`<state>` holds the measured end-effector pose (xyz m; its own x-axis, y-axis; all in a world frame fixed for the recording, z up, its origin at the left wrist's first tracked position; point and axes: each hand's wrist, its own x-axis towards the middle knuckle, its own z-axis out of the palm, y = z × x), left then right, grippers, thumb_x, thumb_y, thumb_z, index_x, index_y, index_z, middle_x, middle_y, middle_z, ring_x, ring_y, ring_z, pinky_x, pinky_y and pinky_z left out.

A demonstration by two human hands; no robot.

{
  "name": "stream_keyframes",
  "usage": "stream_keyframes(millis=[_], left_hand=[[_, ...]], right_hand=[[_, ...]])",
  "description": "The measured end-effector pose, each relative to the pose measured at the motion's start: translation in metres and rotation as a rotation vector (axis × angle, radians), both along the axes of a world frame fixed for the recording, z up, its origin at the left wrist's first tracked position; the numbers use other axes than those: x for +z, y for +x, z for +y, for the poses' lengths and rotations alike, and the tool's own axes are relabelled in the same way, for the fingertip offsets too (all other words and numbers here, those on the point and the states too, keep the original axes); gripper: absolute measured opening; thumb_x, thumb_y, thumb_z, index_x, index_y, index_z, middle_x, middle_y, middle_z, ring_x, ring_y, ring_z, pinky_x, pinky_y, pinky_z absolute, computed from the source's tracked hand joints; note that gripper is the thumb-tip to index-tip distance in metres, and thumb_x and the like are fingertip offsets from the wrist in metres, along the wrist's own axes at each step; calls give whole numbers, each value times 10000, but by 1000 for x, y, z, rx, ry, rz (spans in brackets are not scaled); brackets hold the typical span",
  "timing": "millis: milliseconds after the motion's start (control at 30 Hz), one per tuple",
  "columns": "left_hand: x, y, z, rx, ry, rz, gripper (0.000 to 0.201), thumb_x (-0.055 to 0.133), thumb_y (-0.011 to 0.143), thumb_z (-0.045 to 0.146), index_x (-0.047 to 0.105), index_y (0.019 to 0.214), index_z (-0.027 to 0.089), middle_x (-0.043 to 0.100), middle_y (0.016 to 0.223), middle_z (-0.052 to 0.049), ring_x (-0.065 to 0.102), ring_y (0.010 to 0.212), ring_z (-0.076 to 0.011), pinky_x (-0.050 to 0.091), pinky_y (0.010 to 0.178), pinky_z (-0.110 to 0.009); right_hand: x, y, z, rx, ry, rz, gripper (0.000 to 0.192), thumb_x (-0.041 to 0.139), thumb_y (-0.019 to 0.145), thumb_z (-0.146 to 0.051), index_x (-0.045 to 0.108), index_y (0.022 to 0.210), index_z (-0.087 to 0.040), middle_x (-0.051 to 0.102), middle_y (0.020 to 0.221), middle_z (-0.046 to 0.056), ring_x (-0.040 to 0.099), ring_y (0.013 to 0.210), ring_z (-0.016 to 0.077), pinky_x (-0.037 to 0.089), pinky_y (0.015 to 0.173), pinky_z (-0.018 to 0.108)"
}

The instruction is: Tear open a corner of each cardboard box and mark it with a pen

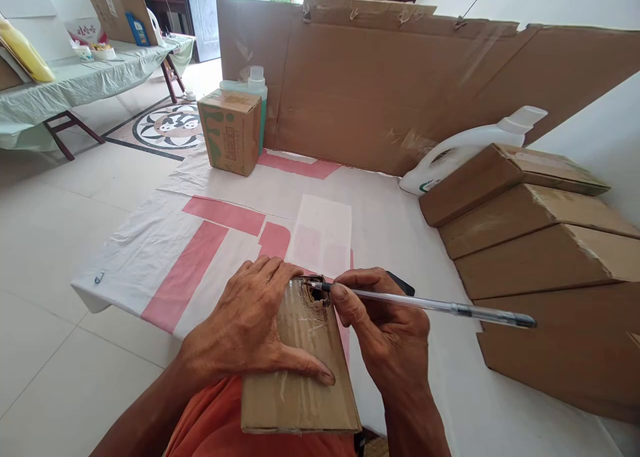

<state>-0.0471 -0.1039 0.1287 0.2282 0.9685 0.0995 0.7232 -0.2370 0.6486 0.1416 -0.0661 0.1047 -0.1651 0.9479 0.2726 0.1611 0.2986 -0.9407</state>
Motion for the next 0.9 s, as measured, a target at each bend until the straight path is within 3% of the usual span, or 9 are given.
stream_keyframes(millis=[200, 500, 600, 700, 800, 900], left_hand=[[-1, 0, -1, 0, 3, -5, 892, 869, 541, 772, 576, 1176, 218, 657, 1132, -69, 603, 1044, -316, 452, 985, -517], [-3, 0, -2, -6, 9, -2, 926, 893, 532, 744, 573, 1235, 235, 653, 1175, -66, 601, 1081, -319, 450, 995, -508], [-2, 1, -2, 5, 5, 2, 945, 892, 527, 748, 575, 1246, 225, 652, 1167, -67, 602, 1081, -319, 452, 1001, -509], [-3, 0, -2, 11, 9, 6, 947, 885, 534, 754, 577, 1256, 225, 650, 1171, -75, 602, 1081, -323, 457, 1000, -512], [-5, 0, -2, 3, 15, 27, 934, 886, 555, 739, 572, 1269, 225, 647, 1189, -87, 601, 1096, -333, 460, 996, -520], [-5, -1, -1, -10, 23, 54, 914, 880, 592, 722, 556, 1297, 237, 644, 1194, -86, 605, 1097, -338, 462, 989, -525]], right_hand=[[3, -3, 2, 57, -16, -32, 145, 699, 943, -323, 689, 834, -228, 628, 746, -23, 549, 601, 110, 448, 516, 206], [5, 10, -2, 125, -62, -84, 263, 651, 967, -389, 634, 770, -215, 534, 660, -33, 431, 532, 99, 322, 441, 219], [8, 20, -3, 119, -82, -94, 288, 653, 963, -425, 629, 765, -217, 521, 640, -36, 441, 529, 103, 355, 460, 223], [8, 33, 5, 54, -138, -40, 282, 649, 963, -457, 613, 812, -222, 660, 781, 3, 512, 542, 110, 447, 510, 246], [-10, 45, 24, 9, -251, -28, 315, 664, 930, -516, 578, 871, -219, 737, 984, 83, 610, 605, 146, 473, 501, 266], [-46, 51, 41, -11, -360, -358, 279, 617, 937, -483, 520, 875, -229, 692, 730, 17, 590, 529, 159, 415, 480, 261]])
